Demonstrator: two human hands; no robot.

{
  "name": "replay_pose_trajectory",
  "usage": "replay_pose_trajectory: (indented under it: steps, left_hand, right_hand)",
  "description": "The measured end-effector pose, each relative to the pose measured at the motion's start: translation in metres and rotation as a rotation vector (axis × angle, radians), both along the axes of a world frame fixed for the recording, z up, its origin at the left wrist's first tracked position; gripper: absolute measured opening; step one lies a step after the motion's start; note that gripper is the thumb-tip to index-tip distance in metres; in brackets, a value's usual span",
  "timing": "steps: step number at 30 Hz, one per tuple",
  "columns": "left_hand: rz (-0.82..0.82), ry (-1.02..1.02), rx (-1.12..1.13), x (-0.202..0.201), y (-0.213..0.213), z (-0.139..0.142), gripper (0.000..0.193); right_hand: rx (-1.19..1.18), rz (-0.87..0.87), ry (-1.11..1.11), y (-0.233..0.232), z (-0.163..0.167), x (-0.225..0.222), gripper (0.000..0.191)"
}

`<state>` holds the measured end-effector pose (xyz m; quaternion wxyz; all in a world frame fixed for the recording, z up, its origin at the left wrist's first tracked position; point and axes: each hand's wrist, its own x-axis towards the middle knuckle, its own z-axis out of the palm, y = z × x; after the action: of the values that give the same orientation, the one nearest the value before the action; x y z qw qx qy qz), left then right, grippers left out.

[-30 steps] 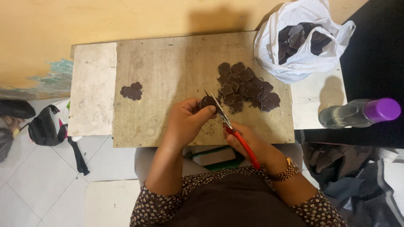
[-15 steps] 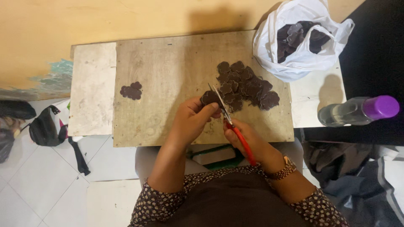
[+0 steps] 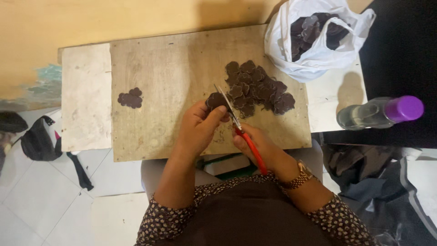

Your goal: The person uses red-handled scissors to trim the edges of dark brown, flower-shaped fabric pieces on a wooden board. They hold each piece with the left hand and cut with the right, then place the trimmed pieces into a white plastic bag. The process is repeated for multiple pieces throughout the clip.

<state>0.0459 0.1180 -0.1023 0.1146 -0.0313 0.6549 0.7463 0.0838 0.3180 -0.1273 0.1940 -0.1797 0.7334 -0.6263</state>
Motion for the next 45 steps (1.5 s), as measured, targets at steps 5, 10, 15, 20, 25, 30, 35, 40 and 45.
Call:
replay_pose_trajectory:
  steps: [5,10,15,20,25,30,35,40,45]
  left_hand:
    - [-0.032,0.088,0.011,0.000,-0.001,0.007,0.018]
    - [-0.047,0.119,-0.049,0.000,-0.003,0.016,0.018]
    - [-0.047,0.168,-0.072,0.002,-0.005,0.019,0.014]
    - [-0.035,0.133,-0.117,0.003,-0.005,0.024,0.016]
    - [-0.055,0.147,-0.065,0.005,-0.004,0.022,0.015]
    - [0.008,0.078,-0.110,0.005,-0.007,0.014,0.014]
    - [-0.003,0.088,0.095,0.005,-0.020,0.012,0.013]
    - [-0.062,0.091,0.149,0.005,-0.023,0.010,0.012]
    - [-0.049,0.159,0.139,0.004,-0.021,0.008,0.010]
  right_hand:
    - [-0.052,0.038,-0.005,0.002,0.006,-0.003,0.051]
    - [-0.080,0.061,0.012,0.000,0.010,-0.005,0.051]
    - [-0.035,0.071,0.004,0.000,0.009,-0.006,0.051]
    - [-0.033,0.056,0.001,-0.001,0.008,-0.004,0.054]
    - [-0.070,0.044,-0.013,0.000,0.007,-0.001,0.057]
    - [-0.027,0.053,-0.027,-0.002,0.006,-0.002,0.055]
    - [-0.069,0.109,-0.019,-0.002,0.009,0.000,0.053]
    - [-0.136,0.166,-0.026,-0.004,0.012,0.000,0.055]
    - [-0.098,0.134,-0.033,-0.006,0.012,0.001,0.058]
